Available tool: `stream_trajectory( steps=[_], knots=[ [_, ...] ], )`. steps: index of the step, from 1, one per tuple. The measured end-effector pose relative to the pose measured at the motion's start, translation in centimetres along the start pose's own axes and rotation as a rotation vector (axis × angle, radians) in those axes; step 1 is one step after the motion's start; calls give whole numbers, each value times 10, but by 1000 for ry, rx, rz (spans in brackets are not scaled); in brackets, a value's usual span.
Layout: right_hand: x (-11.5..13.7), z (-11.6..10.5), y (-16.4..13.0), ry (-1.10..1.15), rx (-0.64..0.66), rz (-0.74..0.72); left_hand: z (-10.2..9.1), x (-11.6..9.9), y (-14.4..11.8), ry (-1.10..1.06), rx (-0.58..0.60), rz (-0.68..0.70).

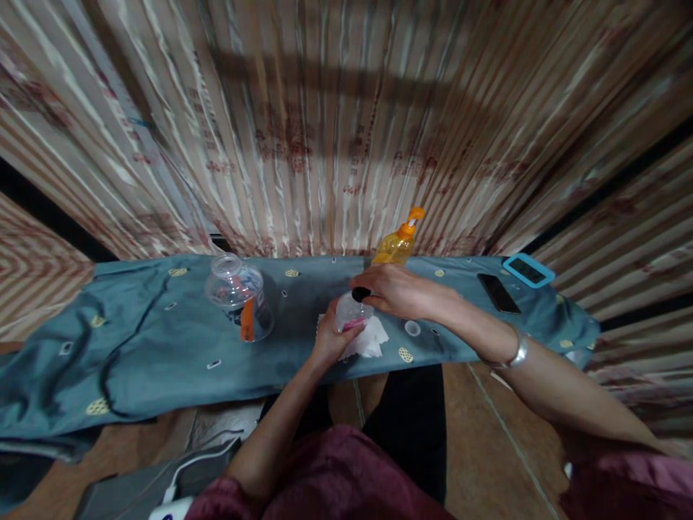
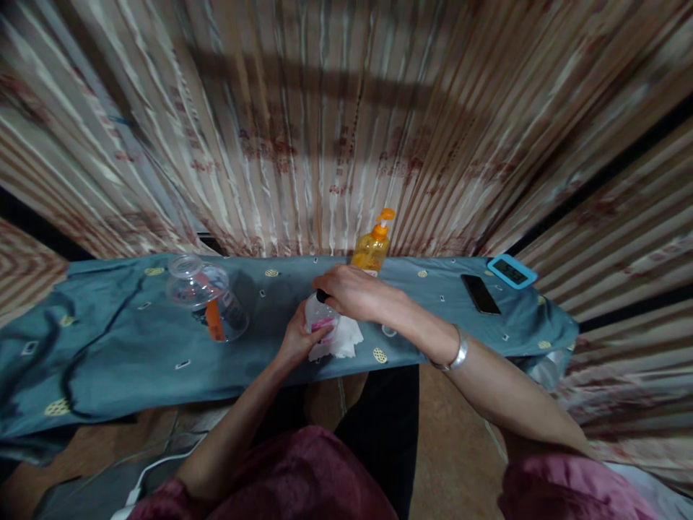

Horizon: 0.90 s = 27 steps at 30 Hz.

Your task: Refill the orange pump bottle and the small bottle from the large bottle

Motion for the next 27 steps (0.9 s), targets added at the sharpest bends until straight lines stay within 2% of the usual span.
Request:
stream_trajectory(
  steps=[10,16,21,27],
  knots=[
    [12,1,10,-189,-26,199,0,1,-1,-14,-3,21],
    [7,1,3,-145,14,80,-1,0,-2,-7,18,11],
    [4,1,5,-106,66,73,-2,-2,-2,-37,13,7],
    [6,-12,6,-23,95,37,-1,-4,-2,-33,7,7]
  ],
)
Point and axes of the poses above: each hand's wrist, its own y-axis towards the middle knuckle, its own z-axis out of the palm, x = y × z, the point moved 1 cm from there along y, towards the middle knuckle, and after that the axes turned 12 degrees about y, right-handed, at the moved point
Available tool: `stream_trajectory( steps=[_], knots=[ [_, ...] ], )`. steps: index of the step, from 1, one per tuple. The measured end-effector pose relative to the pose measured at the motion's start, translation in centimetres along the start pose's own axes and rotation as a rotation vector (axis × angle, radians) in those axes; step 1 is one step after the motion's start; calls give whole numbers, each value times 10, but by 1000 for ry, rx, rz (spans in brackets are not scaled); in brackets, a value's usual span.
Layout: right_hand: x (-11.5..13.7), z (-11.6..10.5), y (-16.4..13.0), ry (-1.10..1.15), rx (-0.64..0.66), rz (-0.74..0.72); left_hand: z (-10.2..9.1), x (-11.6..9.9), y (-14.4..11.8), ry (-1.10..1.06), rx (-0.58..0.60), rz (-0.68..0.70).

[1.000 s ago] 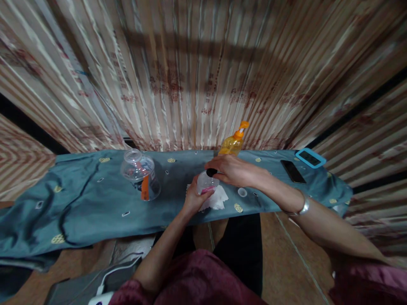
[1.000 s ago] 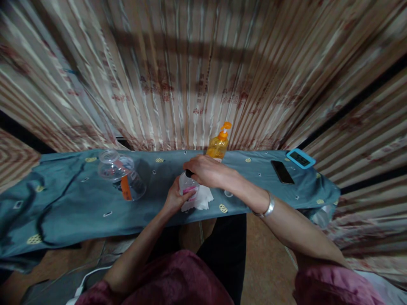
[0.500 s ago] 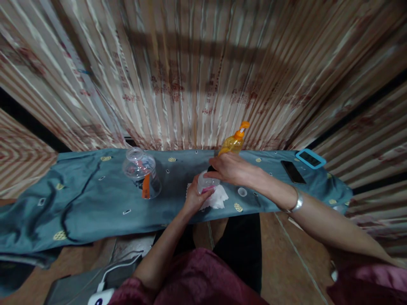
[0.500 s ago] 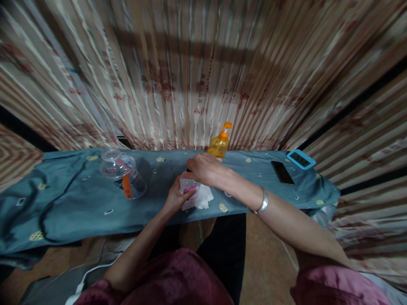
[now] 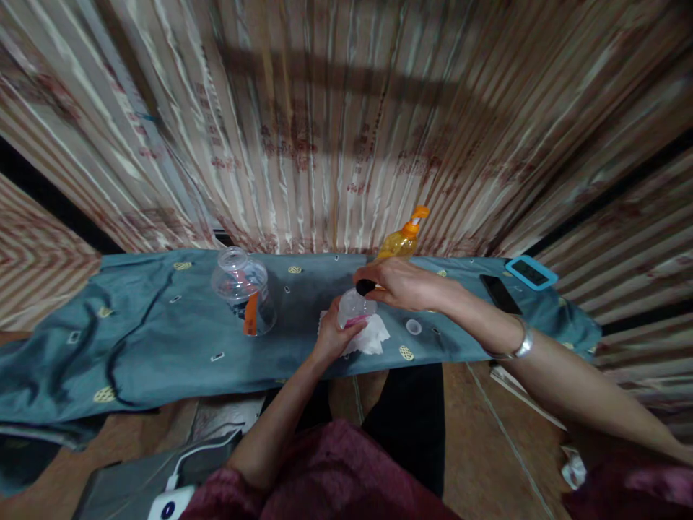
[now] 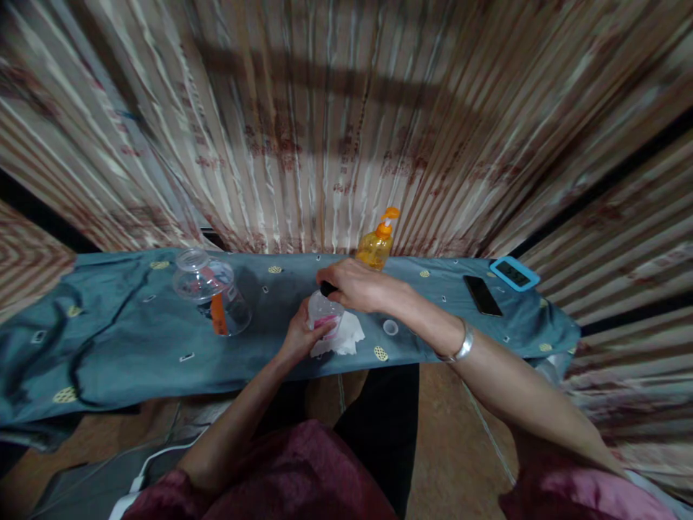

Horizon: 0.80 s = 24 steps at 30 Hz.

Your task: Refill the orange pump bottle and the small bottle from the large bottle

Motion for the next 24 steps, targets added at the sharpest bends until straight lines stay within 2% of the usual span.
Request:
stream_trajectory(
  steps=[6,12,18,24],
  knots=[
    [3,4,2,-48,45,31,1,2,0,-16,5,5],
    [12,4,6,-165,7,227,3,5,0,-61,-3,25],
    [16,0,0,-130,32,99,3,5,0,-60,-1,4],
    [14,4,3,-170,7,196,2,3,0,-18,3,12]
  ],
)
Point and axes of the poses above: each hand's wrist, its own y-axis towards the middle knuckle, its own z-axis out of the palm, x = y × z, the point moved 1 cm from there along y, towards the middle knuckle, and after that the axes turned 12 degrees about y, right-handed, at the moved point
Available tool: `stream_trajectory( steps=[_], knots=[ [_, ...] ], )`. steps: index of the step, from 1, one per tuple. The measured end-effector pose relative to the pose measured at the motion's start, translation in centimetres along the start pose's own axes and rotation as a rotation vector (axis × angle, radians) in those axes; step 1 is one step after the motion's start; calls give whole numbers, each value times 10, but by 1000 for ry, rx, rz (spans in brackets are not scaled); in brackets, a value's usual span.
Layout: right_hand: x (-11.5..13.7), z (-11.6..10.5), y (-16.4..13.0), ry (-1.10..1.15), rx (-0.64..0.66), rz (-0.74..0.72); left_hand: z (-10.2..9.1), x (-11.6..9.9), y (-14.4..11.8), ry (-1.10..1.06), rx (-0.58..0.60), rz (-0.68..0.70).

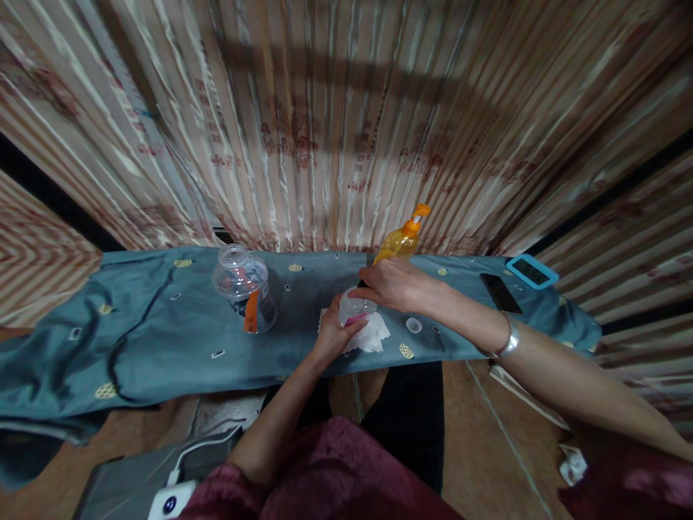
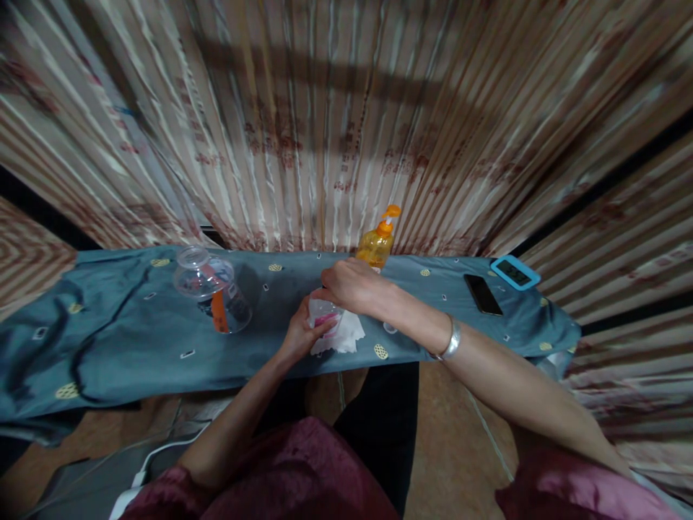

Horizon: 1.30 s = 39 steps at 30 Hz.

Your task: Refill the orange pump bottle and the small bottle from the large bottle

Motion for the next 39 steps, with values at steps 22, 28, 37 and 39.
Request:
stream_trajectory(
  steps=[22,28,37,39],
  knots=[
    [-2,3,-3,66,-37,-84,1,0,0,-34,4,-4],
    [-1,3,-2,55,-57,-11,0,0,1,-12,1,-3],
    [-7,5,-5,71,-52,2,2,0,1,-4,-7,-12],
    [-6,5,-6,88,-47,-35,1,0,1,-11,-1,-6]
  ],
)
Point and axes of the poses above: each hand's wrist, its own y-axis towards the middle knuckle, its own z-axis out of the palm, x = y × z, the point moved 1 cm from there along y, towards the middle knuckle, and after that the axes turned 12 degrees about y, right-handed, at the moved point
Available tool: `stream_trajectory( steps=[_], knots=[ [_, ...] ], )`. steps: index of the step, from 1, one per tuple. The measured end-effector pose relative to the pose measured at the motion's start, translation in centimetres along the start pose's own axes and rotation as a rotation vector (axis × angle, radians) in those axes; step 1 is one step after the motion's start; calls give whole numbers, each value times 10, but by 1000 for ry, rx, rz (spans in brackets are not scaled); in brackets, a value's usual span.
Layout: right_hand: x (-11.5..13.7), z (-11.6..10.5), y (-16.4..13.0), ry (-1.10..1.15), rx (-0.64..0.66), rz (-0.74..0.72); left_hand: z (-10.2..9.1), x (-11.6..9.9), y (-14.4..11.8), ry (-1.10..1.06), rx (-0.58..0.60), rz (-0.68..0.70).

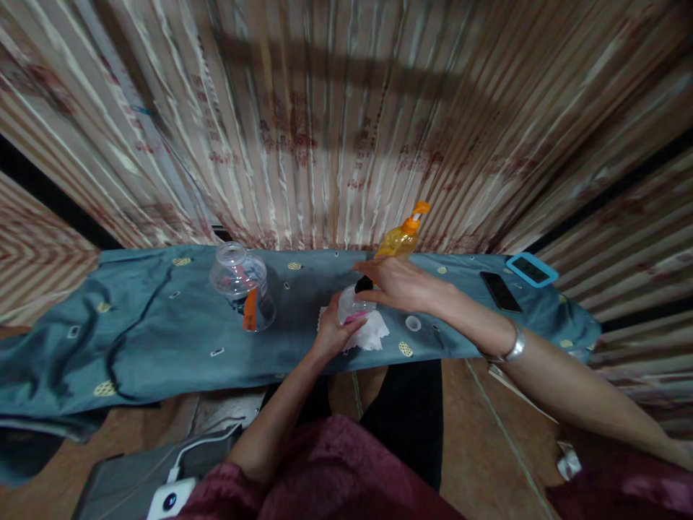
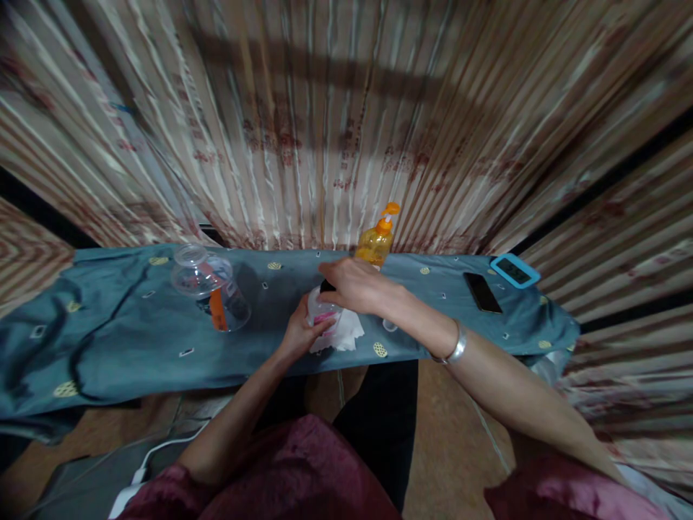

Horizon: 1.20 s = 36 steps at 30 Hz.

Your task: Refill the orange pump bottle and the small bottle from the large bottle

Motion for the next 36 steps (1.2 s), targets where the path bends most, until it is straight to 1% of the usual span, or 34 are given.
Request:
stream_trajectory(
  steps=[2,6,8,11,13,17,20,23,28,30,33,36],
  knots=[
    [0,1,0,13,11,-26,0,0,0,9,2,-2],
    [0,1,-1,-15,-16,36,-1,0,-1,44,-16,-4],
    [-1,1,0,-8,-21,13,0,0,-1,41,-17,0],
    [-2,1,1,3,9,-39,0,0,-1,35,-14,-1],
    [-2,4,2,-25,14,-1,0,0,-1,39,-21,0],
    [3,11,5,-110,-55,149,0,0,-1,44,-26,3],
    [7,14,7,-131,-83,193,-1,0,-1,48,-20,3],
    [6,11,4,-107,-91,174,-1,0,-1,49,-21,11],
    [2,7,-3,-11,-56,34,0,0,0,52,-28,18],
    [2,10,-1,-5,-58,48,-1,0,0,55,-33,22],
    [5,14,2,5,-98,97,-1,-1,-1,49,-25,16],
    [2,16,1,80,-140,101,-2,-1,-2,39,-12,6]
  ],
)
Point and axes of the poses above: each hand's wrist, its own y-axis towards the middle knuckle, its own z-axis out of the palm, x = y × z, the point moved 1 cm from there along y, towards the middle knuckle, and after that the axes turned 12 degrees about y, right-handed, at the moved point
